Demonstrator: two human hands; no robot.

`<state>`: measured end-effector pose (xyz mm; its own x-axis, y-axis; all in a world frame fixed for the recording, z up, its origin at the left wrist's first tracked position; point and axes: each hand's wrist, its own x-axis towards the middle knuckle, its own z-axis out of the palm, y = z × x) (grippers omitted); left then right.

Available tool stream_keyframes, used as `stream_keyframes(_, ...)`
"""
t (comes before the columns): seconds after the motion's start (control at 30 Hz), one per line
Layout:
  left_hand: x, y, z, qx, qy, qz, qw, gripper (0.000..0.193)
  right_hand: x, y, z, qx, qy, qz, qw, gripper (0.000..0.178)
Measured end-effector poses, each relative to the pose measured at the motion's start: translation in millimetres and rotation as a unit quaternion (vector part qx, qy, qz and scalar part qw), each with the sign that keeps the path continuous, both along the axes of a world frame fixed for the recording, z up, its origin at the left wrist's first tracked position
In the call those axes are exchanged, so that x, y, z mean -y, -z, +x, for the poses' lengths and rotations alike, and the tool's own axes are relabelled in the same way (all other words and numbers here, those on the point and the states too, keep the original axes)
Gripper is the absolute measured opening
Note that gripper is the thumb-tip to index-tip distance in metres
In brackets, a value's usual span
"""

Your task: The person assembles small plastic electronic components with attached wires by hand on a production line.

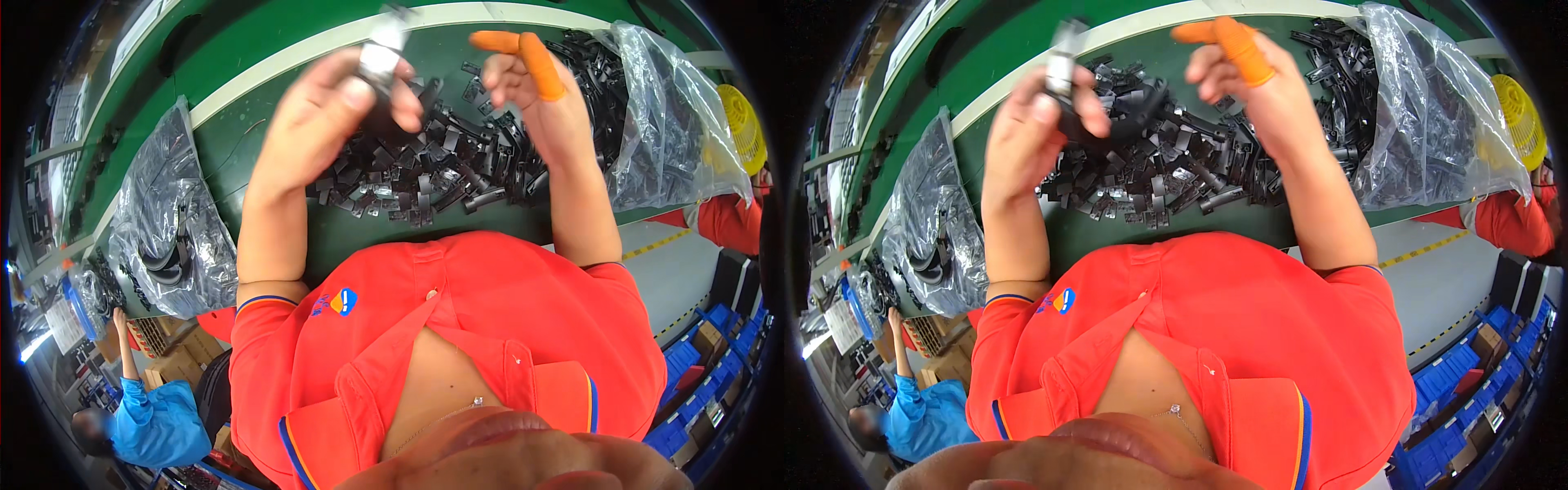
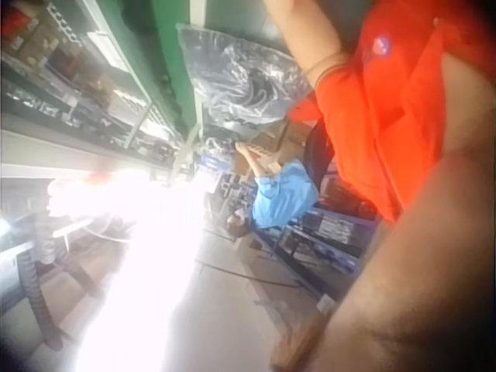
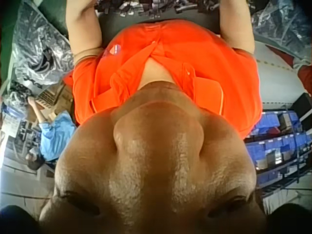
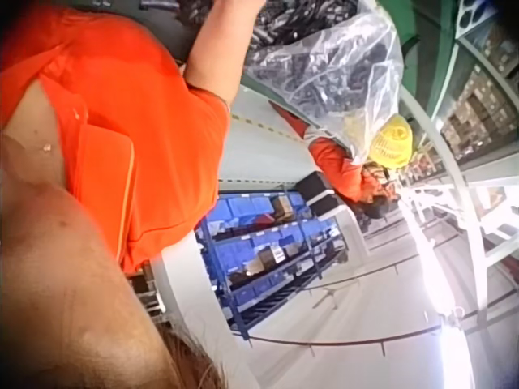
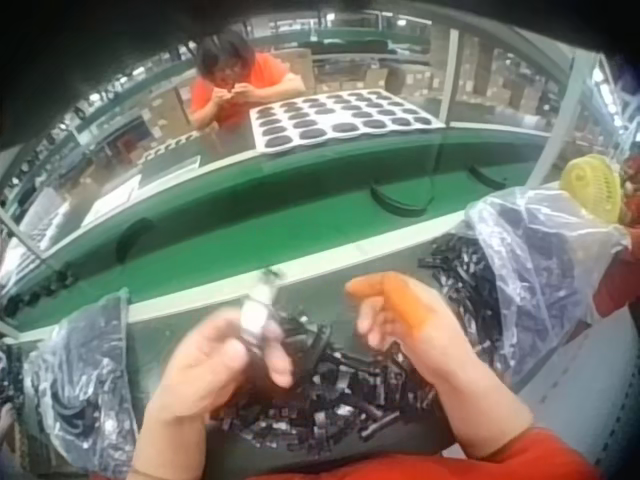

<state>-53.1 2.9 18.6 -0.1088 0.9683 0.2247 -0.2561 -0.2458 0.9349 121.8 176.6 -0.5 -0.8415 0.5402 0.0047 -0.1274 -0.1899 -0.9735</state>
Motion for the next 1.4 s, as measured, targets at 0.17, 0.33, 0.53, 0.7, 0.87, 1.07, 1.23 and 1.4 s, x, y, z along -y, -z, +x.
stream_keyframes(0.17,0.9,9.0,-17.2,0.171,-0.15,0.092,0.969,0.038,-28.5,31.3,6.1,0.169,0.036,0.321,0.931,0.021)
stream_keyframes(0.33,-2.6,11.5,-10.7,0.215,-0.17,0.119,0.954,0.036,-16.0,29.0,-2.1,0.218,-0.038,0.477,0.851,0.025)
stream_keyframes(0.53,-7.7,7.2,8.7,0.109,-0.178,0.069,0.976,0.035,-8.3,52.1,-6.3,0.205,-0.034,0.58,0.788,0.018)
stream_keyframes(0.7,-9.1,8.2,29.2,0.032,-0.187,0.022,0.982,0.032,-7.8,53.2,-1.6,0.171,0.012,0.566,0.807,0.016)
stream_keyframes(0.87,-8.5,12.0,36.8,0.031,-0.172,0.009,0.984,0.031,-3.9,54.5,-0.3,0.169,0.027,0.54,0.824,0.016)
stream_keyframes(1.07,-10.2,10.8,39.4,-0.001,-0.178,0.008,0.984,0.03,3.3,41.2,-2.1,0.189,0.026,0.427,0.884,0.019)
stream_keyframes(1.23,-9.5,16.4,42.2,-0.011,-0.179,0.003,0.984,0.031,23.7,-1.9,-5.7,0.019,0.071,0.052,0.996,0.021)
stream_keyframes(1.4,-7.0,20.5,45.6,-0.072,-0.222,0.001,0.972,0.038,51.1,-18.5,-10.1,-0.096,0.041,-0.002,0.995,0.018)
